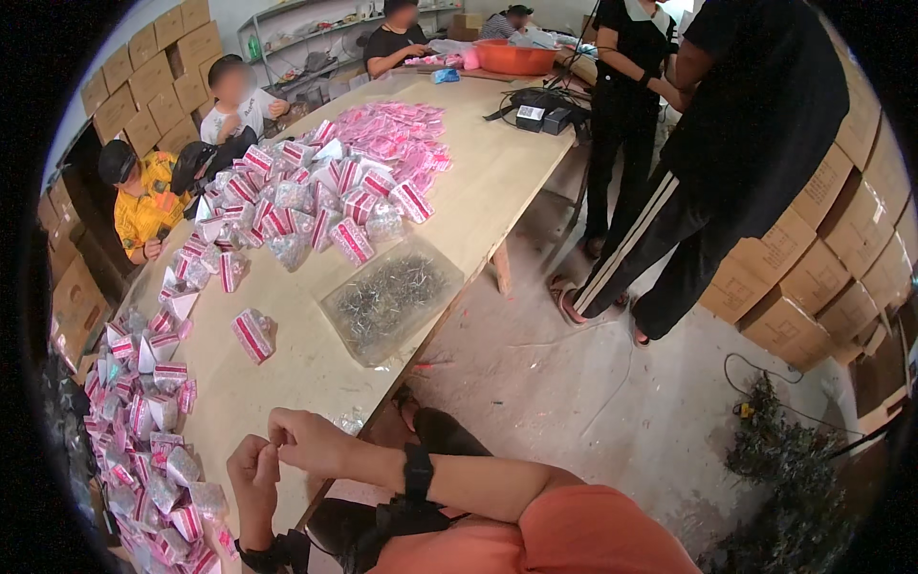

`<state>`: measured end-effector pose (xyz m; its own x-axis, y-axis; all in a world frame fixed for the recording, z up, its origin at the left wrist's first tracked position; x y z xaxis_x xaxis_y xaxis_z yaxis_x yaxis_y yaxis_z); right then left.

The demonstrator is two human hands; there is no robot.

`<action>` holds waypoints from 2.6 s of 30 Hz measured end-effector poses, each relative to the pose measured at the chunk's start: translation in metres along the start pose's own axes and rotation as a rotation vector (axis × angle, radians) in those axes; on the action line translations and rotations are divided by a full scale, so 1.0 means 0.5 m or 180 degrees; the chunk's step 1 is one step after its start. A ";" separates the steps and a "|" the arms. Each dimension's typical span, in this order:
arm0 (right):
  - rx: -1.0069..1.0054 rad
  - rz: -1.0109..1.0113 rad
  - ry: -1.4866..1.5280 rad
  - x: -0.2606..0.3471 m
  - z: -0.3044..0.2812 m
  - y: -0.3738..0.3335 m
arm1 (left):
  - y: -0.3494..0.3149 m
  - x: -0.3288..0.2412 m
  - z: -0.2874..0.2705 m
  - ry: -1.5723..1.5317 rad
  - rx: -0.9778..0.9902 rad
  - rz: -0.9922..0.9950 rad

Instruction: The person assembles small, triangular, glittery decorative items by inserting metal pins into the base of each unit. They pick up a pin from a clear container, attach it to the item, and place the finished unit onto a growing pile on the table. The task is performed repeatedly in a workshop setting with other workers visible in the background.

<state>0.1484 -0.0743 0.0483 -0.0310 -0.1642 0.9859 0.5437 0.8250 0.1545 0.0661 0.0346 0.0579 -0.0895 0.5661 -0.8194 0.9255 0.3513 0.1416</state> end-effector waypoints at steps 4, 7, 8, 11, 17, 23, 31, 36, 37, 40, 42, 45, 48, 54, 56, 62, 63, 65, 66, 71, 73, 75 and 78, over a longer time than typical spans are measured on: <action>-0.0244 -0.0359 -0.0614 0.014 0.004 -0.014 | 0.000 -0.001 0.007 -0.1053 0.0091 -0.0263; -0.0427 -0.0861 -0.1019 0.023 0.007 -0.022 | 0.000 -0.001 0.010 -0.1285 -0.0015 -0.0266; -0.0502 -0.1027 -0.1238 0.030 0.010 -0.025 | -0.001 0.002 0.010 -0.1312 -0.0064 -0.0258; -0.0553 -0.1345 -0.1802 0.052 0.022 -0.036 | -0.006 0.012 0.008 -0.1429 -0.0204 -0.0208; -0.0378 -0.1738 -0.2023 0.054 0.032 -0.041 | -0.009 0.020 0.008 -0.1590 -0.0225 -0.0311; -0.0371 -0.1668 -0.1981 0.061 0.011 -0.036 | 0.004 0.007 0.012 -0.1550 -0.0034 -0.0342; -0.0492 -0.1626 -0.1918 0.038 -0.007 -0.034 | 0.019 0.000 0.030 -0.1555 0.0130 -0.0355; -0.0460 -0.1545 -0.2130 0.048 -0.016 -0.037 | 0.025 -0.004 0.038 -0.1388 0.0098 -0.0463; -0.0464 -0.1585 -0.2197 0.046 -0.020 -0.038 | 0.027 -0.006 0.040 -0.1421 0.0090 -0.0518; -0.0489 -0.1746 -0.2258 0.033 -0.021 -0.033 | 0.033 0.005 0.030 -0.1294 0.0120 -0.0536; -0.0646 -0.1789 -0.2233 0.020 -0.031 -0.031 | 0.056 -0.005 0.017 -0.1033 0.0146 -0.0558; -0.0882 -0.0816 -0.0795 -0.006 -0.075 -0.017 | 0.118 0.003 -0.010 -0.0848 0.0116 -0.0639; -0.0881 0.0164 0.0603 -0.076 -0.101 -0.004 | 0.209 0.030 -0.040 0.0112 -0.0155 -0.0430; -0.0902 0.1139 0.1535 -0.106 -0.127 0.012 | 0.351 0.119 -0.034 0.1942 -0.1064 0.0020; -0.0870 0.1212 0.1666 -0.122 -0.141 0.005 | 0.368 0.117 -0.002 0.1850 -0.0799 -0.0538; -0.0957 0.1128 0.1442 -0.116 -0.146 -0.001 | 0.365 0.122 0.005 0.0825 -0.0839 -0.0817; -0.0980 0.1106 0.1339 -0.113 -0.147 -0.001 | 0.353 0.118 0.000 0.0473 -0.0934 -0.0774; -0.0913 0.0687 0.1057 -0.081 -0.150 0.000 | 0.316 0.113 0.005 -0.0415 -0.0877 -0.0516; -0.0883 0.0481 0.0926 -0.063 -0.148 -0.001 | 0.291 0.105 0.009 -0.0851 -0.0837 -0.0381; -0.0673 -0.0170 0.0105 0.027 -0.116 0.005 | 0.133 0.019 0.010 -0.2229 -0.0877 -0.0053; -0.0581 -0.0422 -0.0298 0.061 -0.089 0.004 | 0.092 0.018 0.007 -0.2519 -0.0976 0.0014; -0.0529 -0.0727 -0.0802 0.088 -0.062 0.004 | 0.057 0.015 0.006 -0.2769 -0.1159 0.0032; -0.0490 -0.1351 -0.1390 0.114 -0.026 0.004 | 0.024 0.000 -0.003 -0.3138 -0.1297 0.0028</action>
<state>0.1587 -0.0890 0.1040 -0.5927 -0.1974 0.7809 0.5223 0.6438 0.5592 0.0767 0.0398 0.0603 0.4228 -0.2193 -0.8793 0.7155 0.6763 0.1754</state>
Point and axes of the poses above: each hand's wrist, its own y-axis towards the middle knuckle, its own z-axis out of the palm, x = y × z, the point moved 5 cm from there along y, towards the middle knuckle, and after that the axes turned 2 degrees about y, right-handed, at the moved point
